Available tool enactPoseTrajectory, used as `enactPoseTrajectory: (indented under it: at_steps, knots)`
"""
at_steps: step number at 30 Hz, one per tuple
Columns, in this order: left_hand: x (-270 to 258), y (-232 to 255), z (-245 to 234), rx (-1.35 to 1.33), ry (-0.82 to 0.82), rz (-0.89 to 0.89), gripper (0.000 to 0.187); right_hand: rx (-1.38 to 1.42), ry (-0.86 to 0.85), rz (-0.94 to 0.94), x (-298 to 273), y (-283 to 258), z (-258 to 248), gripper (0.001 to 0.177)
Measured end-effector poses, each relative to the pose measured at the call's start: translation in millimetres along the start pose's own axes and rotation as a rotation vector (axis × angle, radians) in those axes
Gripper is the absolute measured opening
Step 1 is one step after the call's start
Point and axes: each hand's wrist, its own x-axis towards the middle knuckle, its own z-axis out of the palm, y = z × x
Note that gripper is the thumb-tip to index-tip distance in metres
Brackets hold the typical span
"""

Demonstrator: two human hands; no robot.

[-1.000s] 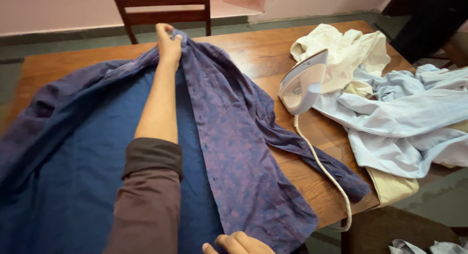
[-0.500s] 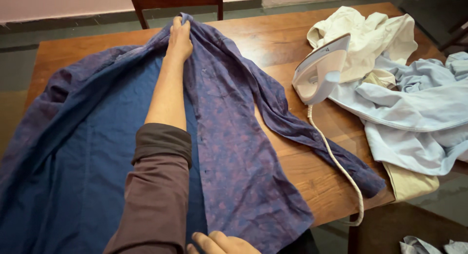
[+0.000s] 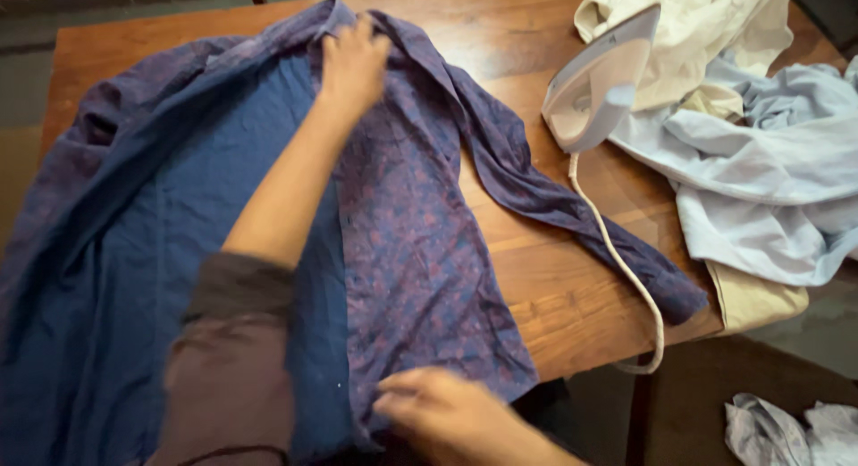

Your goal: The person irons a blue patterned shirt laid out on a wooden table. They use a white electric iron to smooth the fabric, moving it systematically across the shirt's surface. The person adjusts the shirt's position and folds the collar during the process.

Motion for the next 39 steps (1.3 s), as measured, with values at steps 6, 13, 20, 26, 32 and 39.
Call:
enactPoseTrajectory:
  at_steps: [6,13,20,26,32,39]
  knots:
    - [-140,138,-122,-0.382,-0.208,0.076,0.052,-0.418,0.738,0.284,-57,39,-62,0.017]
    - [-220,161,-222,-0.279,-0.394,-0.194,0.069,-0.407,0.497,0.143,-69,24,-39,0.045]
    - [-257,152,-237,-0.308,-0.566,-0.489,0.091,-0.353,0.718,0.164,-53,1,-23,0.035]
    - [-283,137,-206,-0.44,-0.285,-0.428,0.054,-0.005,0.153,-0.186,-48,-8,-13,0.047]
    - [-289,108,-218,-0.711,-0.297,-0.77,0.046,-0.421,0.492,-0.14,-66,12,-16,0.042]
    - [-282,122,-237,-0.881,-0.339,-0.906,0.057,-0.419,0.394,-0.035,-53,12,-12,0.039]
